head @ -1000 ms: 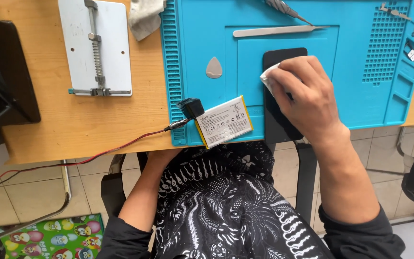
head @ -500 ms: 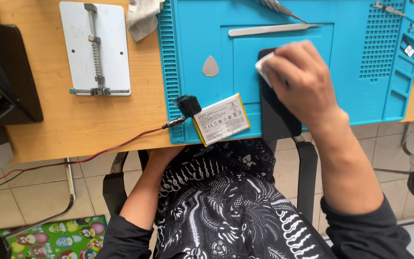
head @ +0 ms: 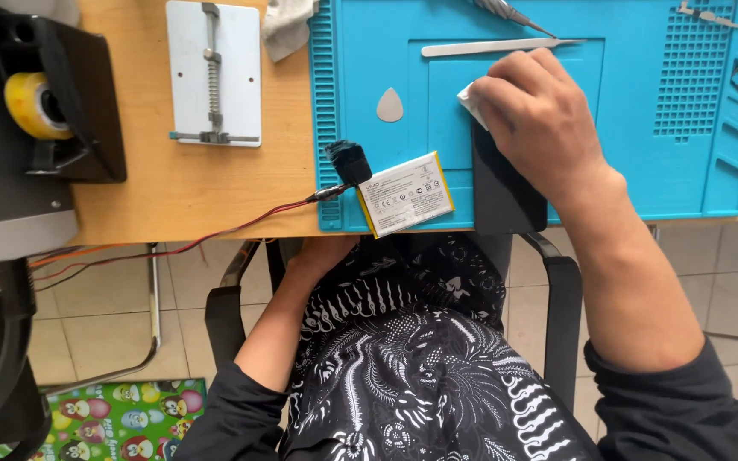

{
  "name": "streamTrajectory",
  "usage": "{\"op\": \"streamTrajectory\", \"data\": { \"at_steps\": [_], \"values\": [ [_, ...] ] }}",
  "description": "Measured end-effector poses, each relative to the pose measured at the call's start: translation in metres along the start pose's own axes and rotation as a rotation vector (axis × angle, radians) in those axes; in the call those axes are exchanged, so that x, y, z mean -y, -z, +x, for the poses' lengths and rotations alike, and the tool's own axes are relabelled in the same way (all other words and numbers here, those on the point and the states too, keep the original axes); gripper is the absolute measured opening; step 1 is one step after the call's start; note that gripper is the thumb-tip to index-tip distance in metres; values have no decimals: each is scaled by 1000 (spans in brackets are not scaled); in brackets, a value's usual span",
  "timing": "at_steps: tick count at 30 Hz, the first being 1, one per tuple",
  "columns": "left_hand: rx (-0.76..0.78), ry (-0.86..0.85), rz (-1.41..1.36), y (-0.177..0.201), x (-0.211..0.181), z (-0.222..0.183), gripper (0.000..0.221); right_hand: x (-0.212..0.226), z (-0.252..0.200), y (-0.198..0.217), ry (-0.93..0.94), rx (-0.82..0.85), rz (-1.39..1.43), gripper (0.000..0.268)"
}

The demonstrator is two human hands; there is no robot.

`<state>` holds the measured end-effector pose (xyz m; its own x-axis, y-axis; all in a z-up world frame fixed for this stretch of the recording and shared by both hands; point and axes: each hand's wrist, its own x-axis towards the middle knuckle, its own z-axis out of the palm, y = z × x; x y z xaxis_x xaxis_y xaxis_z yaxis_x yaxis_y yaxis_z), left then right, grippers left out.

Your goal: The person cleans a black smartphone by spraying a cleaning solution onto a white wipe and wiping the phone's screen and edges. The person uses tweezers to assist in cleaning the edges and corners of the device.

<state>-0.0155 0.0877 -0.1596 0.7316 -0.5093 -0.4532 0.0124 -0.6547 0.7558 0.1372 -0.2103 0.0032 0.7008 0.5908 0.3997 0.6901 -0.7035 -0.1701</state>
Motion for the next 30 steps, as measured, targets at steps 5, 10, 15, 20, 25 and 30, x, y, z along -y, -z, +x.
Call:
{"op": "streamTrajectory", "data": {
  "at_steps": [5,10,15,20,25,30],
  "values": [
    [-49,7,-26,6,-12,-6,33,25,-26,13,-45,-9,-2,11],
    [-53,-12,-50,3,-41,-3,33,27,-78,18,-195,-58,69,14],
    [39,-152,-35,-1,-76,-11,35,53,-100,25,-154,-60,124,37],
    [22,-59,2,-8,-33,-12,36,99,-123,33,-167,206,-55,91],
    [-46,8,45,-30,0,2,34,36,-85,19,-237,266,-94,95],
    [-205,20,100,-36,10,6,30,33,-55,23,-275,408,9,104]
  ]
}}
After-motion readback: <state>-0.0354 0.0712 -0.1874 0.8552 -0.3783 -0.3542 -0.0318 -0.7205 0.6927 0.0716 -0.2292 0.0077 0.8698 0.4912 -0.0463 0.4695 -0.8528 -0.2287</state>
